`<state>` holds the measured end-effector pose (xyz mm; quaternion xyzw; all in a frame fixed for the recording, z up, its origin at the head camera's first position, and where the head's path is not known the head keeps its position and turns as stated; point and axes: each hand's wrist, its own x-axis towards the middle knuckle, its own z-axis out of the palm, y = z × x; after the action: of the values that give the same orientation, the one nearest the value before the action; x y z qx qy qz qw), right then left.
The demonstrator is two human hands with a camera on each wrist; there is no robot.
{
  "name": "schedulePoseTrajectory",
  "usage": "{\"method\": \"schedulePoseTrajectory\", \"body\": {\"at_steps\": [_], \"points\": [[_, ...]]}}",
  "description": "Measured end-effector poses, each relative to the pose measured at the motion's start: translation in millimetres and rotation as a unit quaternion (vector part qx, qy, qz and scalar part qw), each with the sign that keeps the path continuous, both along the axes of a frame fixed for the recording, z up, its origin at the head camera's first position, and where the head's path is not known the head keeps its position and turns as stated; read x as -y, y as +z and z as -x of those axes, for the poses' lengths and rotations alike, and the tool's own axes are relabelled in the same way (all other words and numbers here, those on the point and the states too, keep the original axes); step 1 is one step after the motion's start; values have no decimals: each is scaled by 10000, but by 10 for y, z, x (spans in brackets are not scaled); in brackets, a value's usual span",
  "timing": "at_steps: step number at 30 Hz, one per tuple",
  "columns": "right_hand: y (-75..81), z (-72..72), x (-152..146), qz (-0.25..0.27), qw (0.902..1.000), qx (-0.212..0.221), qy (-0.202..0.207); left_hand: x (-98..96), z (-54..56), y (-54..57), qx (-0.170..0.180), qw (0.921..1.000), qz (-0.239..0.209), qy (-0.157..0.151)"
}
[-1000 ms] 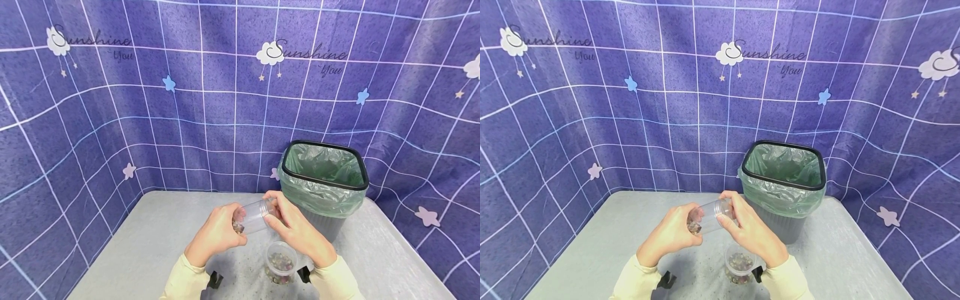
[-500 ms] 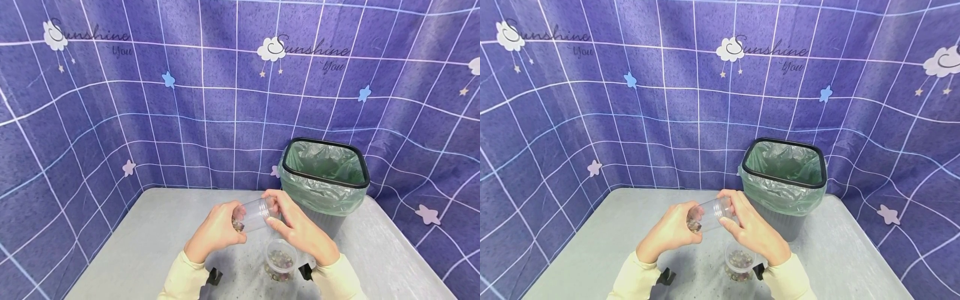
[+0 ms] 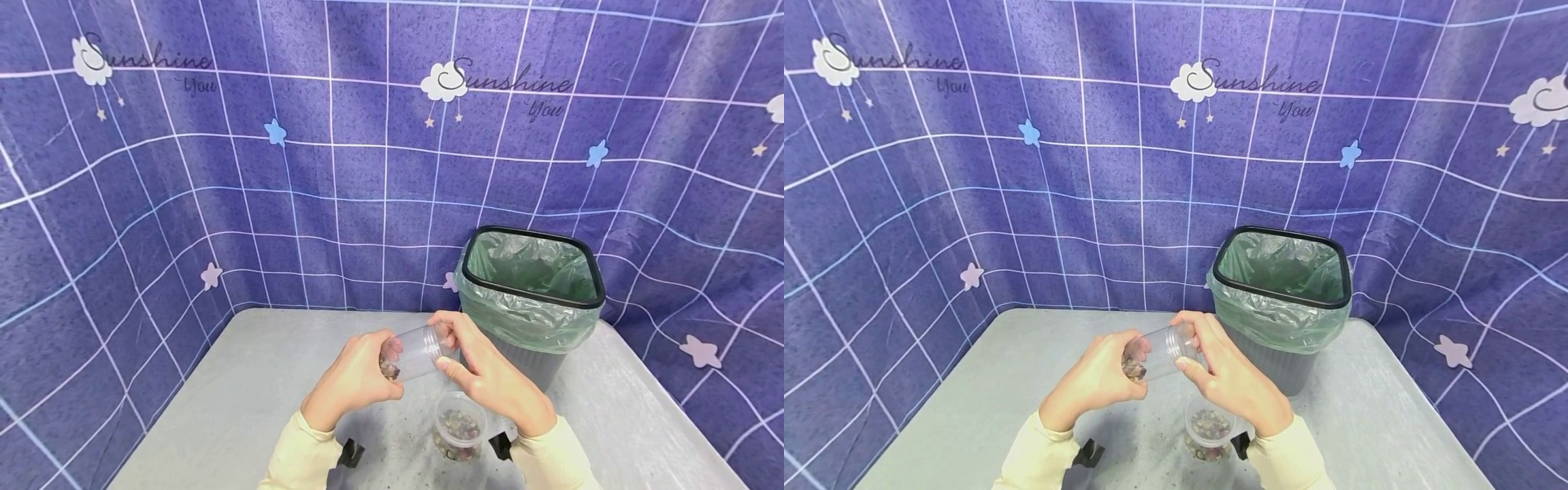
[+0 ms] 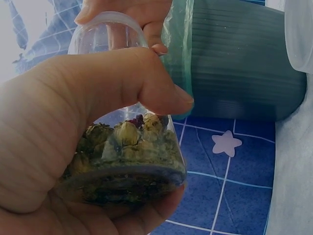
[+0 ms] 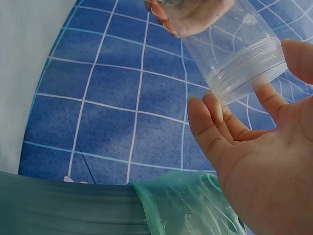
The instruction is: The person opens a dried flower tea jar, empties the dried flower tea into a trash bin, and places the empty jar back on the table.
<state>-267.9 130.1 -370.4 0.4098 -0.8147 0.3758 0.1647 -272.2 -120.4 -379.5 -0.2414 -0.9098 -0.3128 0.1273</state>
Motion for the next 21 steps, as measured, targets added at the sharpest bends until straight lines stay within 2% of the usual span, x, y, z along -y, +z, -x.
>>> {"method": "schedulePoseTrajectory", "body": {"at_steps": [6, 12, 16, 21], "points": [[10, -15, -1, -19, 10000, 45, -67, -5, -7, 9, 12, 10000, 31, 22], [3, 1, 21, 91, 9995, -291, -120, -4, -8, 0, 64, 10000, -18, 0], [-19, 3, 79, 194, 9968, -205, -742, -7, -12, 3, 30, 10000, -1, 15], [-58, -15, 179, 293, 9836, 437, -1726, -26, -13, -4, 16, 10000, 18, 72]]}}
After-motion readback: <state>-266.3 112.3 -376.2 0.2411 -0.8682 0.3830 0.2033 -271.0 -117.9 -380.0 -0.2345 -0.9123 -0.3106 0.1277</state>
